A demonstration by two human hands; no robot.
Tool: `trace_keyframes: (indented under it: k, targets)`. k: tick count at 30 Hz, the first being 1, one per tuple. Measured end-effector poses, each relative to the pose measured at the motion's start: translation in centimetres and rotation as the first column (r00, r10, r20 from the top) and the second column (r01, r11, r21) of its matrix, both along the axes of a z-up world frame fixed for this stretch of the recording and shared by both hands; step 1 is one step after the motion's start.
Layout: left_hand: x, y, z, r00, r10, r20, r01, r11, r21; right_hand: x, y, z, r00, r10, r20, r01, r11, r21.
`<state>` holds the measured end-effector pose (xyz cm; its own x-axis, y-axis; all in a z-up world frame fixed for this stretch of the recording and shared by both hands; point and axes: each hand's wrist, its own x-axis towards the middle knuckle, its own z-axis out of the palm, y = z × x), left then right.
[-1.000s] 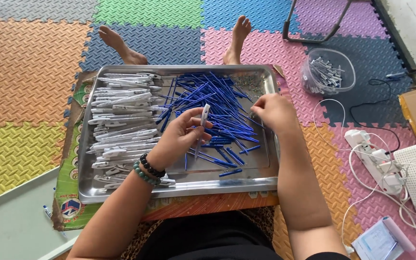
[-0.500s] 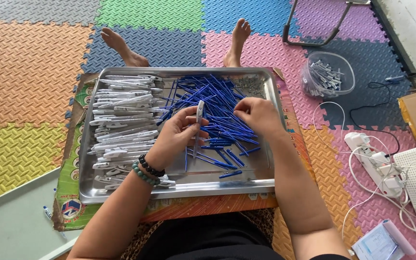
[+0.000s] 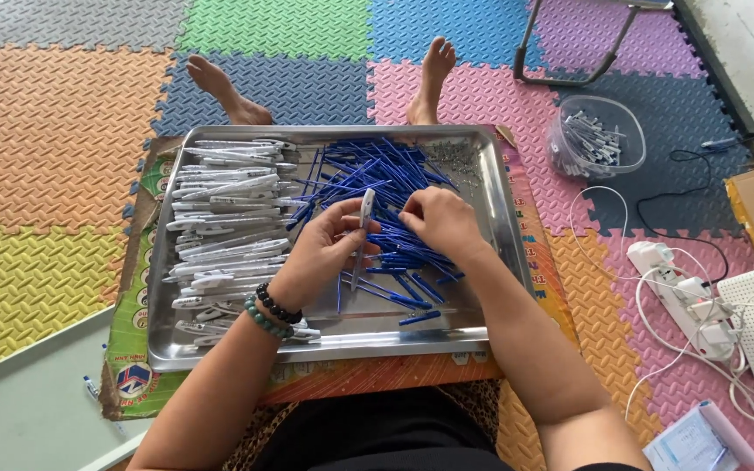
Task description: Assembling ballpoint pens by manually inserting ink refills into pen bodies on a tray.
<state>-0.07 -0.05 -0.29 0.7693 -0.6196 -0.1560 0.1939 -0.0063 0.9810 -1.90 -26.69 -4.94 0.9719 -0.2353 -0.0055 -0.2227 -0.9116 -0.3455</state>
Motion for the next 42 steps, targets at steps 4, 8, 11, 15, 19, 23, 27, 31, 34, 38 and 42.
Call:
trace_keyframes:
  k: [4,8,11,15,19,23,27,31,34,38,42]
  targets:
    - [0.2,-0.1,0.0,0.999,0.005,-0.035,-0.004,1.000,0.017,-1.5,0.5,3.9,0.988,-0.025,0.150,-0.041,0.908,0.417]
    - [0.2,-0.1,-0.2,0.999,0.008,-0.035,-0.008,1.000,0.020,-2.5,1.3,5.0,0.976,0.007,0.219,-0.188,0.540,0.820]
    - [0.1,-0.2,0.0,0.999,0.010,-0.042,-0.009,1.000,0.022,-2.8,1.6,5.2,0.965,0.089,0.247,-0.262,0.428,0.865]
    - [0.2,-0.1,0.0,0.999,0.046,0.006,-0.046,0.998,-0.038,-2.6,1.7,4.6,0.943,0.189,0.275,-0.328,0.373,0.868]
    - [0.1,-0.1,0.1,0.999,0.050,0.008,-0.050,0.998,-0.048,-2.7,2.5,4.5,0.931,0.192,0.309,-0.359,0.352,0.864]
    - [0.0,-0.2,0.1,0.999,0.043,0.020,-0.043,0.998,-0.045,-2.2,2.3,4.7,0.881,0.018,0.472,-0.450,0.338,0.827]
    - [-0.3,-0.3,-0.7,0.998,-0.039,0.044,0.039,0.999,-0.009,-2.6,2.4,6.0,0.840,-0.172,0.515,-0.444,0.329,0.834]
    - [-0.4,-0.5,-1.0,0.996,-0.071,0.056,0.070,0.997,0.016,-2.8,2.3,6.5,0.824,-0.195,0.532,-0.444,0.361,0.820]
    - [-0.2,-0.4,-1.0,0.996,-0.084,0.040,0.083,0.996,0.027,-2.6,2.2,5.8,0.837,-0.178,0.518,-0.433,0.363,0.825]
    - [0.1,-0.4,-1.1,0.994,-0.098,0.045,0.097,0.995,0.020,-2.6,2.4,6.0,0.842,-0.170,0.512,-0.424,0.380,0.822]
    - [0.1,-0.4,-1.2,0.993,-0.116,0.036,0.114,0.993,0.029,-2.7,2.6,5.6,0.850,-0.165,0.500,-0.409,0.390,0.825]
